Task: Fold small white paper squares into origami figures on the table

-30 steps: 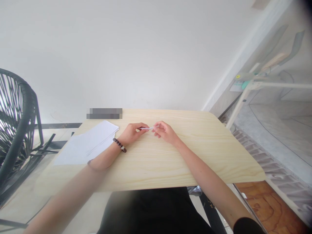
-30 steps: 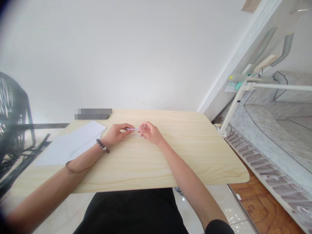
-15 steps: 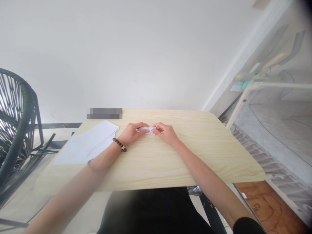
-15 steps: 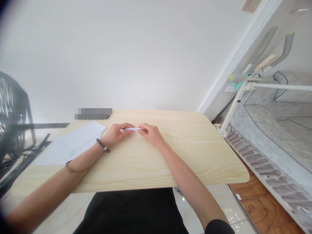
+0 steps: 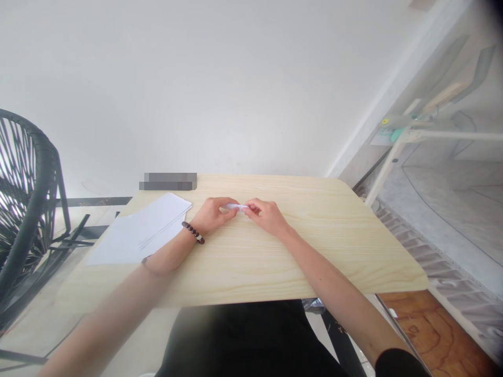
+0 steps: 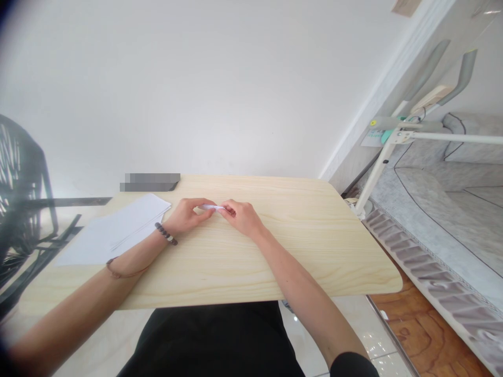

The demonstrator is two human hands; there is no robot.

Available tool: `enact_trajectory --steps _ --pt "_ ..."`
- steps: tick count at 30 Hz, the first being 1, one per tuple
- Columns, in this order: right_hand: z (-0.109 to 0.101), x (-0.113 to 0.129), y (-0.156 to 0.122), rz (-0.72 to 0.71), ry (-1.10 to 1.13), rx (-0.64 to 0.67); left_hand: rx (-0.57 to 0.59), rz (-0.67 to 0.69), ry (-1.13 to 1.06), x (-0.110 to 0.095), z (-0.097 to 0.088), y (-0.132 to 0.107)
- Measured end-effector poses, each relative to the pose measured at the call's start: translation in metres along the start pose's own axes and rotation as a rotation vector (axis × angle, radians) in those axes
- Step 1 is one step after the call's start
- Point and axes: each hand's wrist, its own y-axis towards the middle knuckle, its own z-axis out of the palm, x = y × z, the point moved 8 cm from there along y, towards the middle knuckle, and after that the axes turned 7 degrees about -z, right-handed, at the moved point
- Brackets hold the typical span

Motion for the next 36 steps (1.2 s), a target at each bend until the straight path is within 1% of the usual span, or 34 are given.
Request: enact_trajectory --steps 7,16,25,31,36 --pt "0.001 -0.001 -0.001 0.005 -0.083 0.015 -0.003 -0.001 0.005 0.002 0.001 0.000" --pt "0.000 -0.012 -0.001 0.059 0.016 0.007 -0.006 0.000 0.018 0.007 0.002 0.002" --pt "0.002 -0.008 -0.002 0.054 -0.036 0.016 0.028 -0.023 0.035 0.004 0.003 0.001" --pt "0.004 -0.010 -0.002 0.070 0.050 0.023 0.035 0.003 0.029 0.002 0.005 0.002" --pt "0.004 -0.013 -0.001 0.073 0.111 0.025 0.082 0.029 0.027 -0.002 0.007 0.001"
